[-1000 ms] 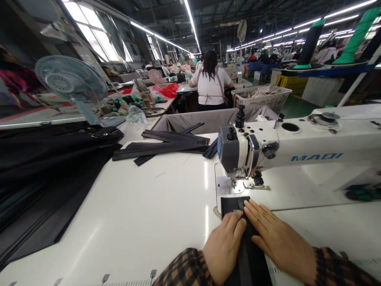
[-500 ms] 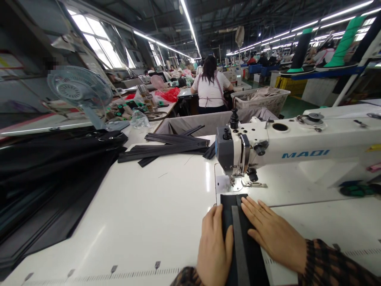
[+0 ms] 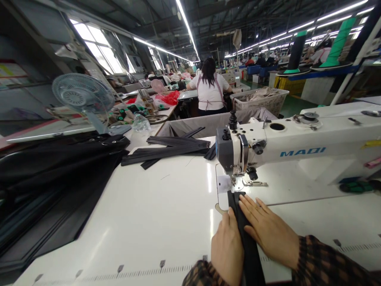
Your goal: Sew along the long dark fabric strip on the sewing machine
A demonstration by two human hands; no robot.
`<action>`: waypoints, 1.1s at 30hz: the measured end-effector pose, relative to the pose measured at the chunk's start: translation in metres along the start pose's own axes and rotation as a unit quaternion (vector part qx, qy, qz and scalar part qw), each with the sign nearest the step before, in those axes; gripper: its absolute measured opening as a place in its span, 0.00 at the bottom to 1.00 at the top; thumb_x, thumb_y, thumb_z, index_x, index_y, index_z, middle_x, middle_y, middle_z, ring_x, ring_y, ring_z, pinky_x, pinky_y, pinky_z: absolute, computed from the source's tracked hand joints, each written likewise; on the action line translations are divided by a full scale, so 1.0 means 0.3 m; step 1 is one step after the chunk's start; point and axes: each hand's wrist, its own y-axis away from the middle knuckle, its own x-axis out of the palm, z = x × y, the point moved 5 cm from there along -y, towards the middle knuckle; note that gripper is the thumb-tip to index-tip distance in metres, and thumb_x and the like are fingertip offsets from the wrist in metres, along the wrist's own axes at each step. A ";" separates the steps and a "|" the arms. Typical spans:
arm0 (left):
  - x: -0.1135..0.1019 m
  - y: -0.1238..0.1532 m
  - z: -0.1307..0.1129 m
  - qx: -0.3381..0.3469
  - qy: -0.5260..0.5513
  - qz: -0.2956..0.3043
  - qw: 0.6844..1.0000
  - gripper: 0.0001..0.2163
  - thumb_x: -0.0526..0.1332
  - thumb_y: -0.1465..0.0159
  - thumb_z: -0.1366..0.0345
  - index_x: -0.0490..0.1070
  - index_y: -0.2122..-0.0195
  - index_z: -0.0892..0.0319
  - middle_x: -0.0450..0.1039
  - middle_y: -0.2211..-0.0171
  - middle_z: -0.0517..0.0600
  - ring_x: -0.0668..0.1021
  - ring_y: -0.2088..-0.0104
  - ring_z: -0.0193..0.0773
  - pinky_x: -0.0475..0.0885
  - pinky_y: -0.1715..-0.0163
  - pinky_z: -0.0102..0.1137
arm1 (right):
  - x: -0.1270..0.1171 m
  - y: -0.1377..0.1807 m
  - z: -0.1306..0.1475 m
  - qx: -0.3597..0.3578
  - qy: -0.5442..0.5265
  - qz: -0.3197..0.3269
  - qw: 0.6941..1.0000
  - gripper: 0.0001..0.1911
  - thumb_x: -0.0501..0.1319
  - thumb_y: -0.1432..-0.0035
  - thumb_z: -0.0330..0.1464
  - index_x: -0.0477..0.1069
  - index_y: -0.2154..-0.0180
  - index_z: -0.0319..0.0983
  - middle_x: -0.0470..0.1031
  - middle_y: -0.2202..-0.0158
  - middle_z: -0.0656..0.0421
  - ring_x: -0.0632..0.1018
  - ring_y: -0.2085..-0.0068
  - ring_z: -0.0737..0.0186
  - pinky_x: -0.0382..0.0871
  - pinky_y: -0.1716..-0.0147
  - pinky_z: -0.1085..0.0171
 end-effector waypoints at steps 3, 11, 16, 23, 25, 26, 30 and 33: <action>-0.001 -0.025 -0.009 0.018 0.021 0.015 1.000 0.25 0.43 0.43 0.79 0.47 0.42 0.70 0.63 0.53 0.60 0.74 0.60 0.43 0.71 0.62 0.37 | 0.007 -0.002 -0.002 0.000 -0.006 0.000 1.000 0.28 0.47 0.42 0.33 0.46 0.41 0.33 0.48 0.39 0.54 0.50 0.40 0.58 0.57 0.44 0.52; -0.022 -0.063 -0.024 0.043 0.013 0.079 0.996 0.27 0.45 0.44 0.78 0.44 0.41 0.72 0.65 0.57 0.62 0.75 0.64 0.47 0.72 0.66 0.41 | 0.017 0.004 -0.003 -0.007 -0.025 -0.031 0.999 0.29 0.49 0.43 0.31 0.45 0.41 0.32 0.47 0.40 0.52 0.50 0.40 0.58 0.58 0.44 0.56; -0.010 -0.075 -0.022 0.009 0.001 0.073 0.997 0.26 0.43 0.42 0.78 0.43 0.41 0.70 0.63 0.56 0.62 0.75 0.64 0.46 0.71 0.67 0.40 | 0.015 -0.003 -0.003 -0.004 -0.018 -0.031 0.999 0.31 0.49 0.44 0.29 0.42 0.40 0.33 0.48 0.40 0.53 0.51 0.40 0.59 0.58 0.44 0.55; -0.017 -0.084 -0.012 0.041 0.028 0.084 0.995 0.27 0.44 0.44 0.79 0.42 0.41 0.70 0.63 0.55 0.62 0.75 0.63 0.46 0.71 0.65 0.41 | 0.015 -0.007 -0.002 -0.009 -0.009 -0.013 1.000 0.31 0.48 0.43 0.30 0.40 0.40 0.35 0.47 0.39 0.54 0.49 0.39 0.57 0.56 0.44 0.50; -0.024 -0.086 -0.013 0.034 0.027 0.096 0.994 0.27 0.44 0.44 0.79 0.43 0.41 0.70 0.63 0.55 0.62 0.75 0.63 0.47 0.71 0.65 0.42 | 0.017 -0.009 0.000 -0.008 -0.003 -0.001 1.000 0.31 0.48 0.43 0.30 0.39 0.40 0.35 0.46 0.39 0.55 0.48 0.39 0.58 0.56 0.44 0.50; -0.027 -0.088 -0.014 0.027 0.025 0.100 0.994 0.27 0.44 0.44 0.79 0.43 0.41 0.70 0.63 0.55 0.63 0.75 0.62 0.48 0.71 0.65 0.42 | 0.018 -0.012 0.001 -0.010 0.000 0.004 1.000 0.31 0.47 0.43 0.30 0.39 0.40 0.36 0.46 0.39 0.55 0.48 0.39 0.59 0.56 0.44 0.50; -0.037 -0.110 -0.018 0.009 0.022 0.099 0.995 0.26 0.44 0.43 0.78 0.45 0.42 0.70 0.64 0.55 0.62 0.75 0.63 0.48 0.72 0.65 0.43 | 0.019 -0.037 -0.014 -0.010 0.002 0.018 1.000 0.31 0.46 0.43 0.30 0.37 0.40 0.36 0.44 0.39 0.57 0.47 0.39 0.60 0.56 0.44 0.52; -0.045 -0.141 -0.015 -0.004 0.022 0.101 0.995 0.26 0.44 0.43 0.78 0.46 0.42 0.71 0.64 0.56 0.62 0.75 0.62 0.48 0.72 0.65 0.43 | 0.014 -0.066 -0.037 -0.015 -0.014 0.011 1.000 0.31 0.47 0.43 0.30 0.37 0.40 0.36 0.44 0.39 0.57 0.47 0.39 0.60 0.55 0.43 0.54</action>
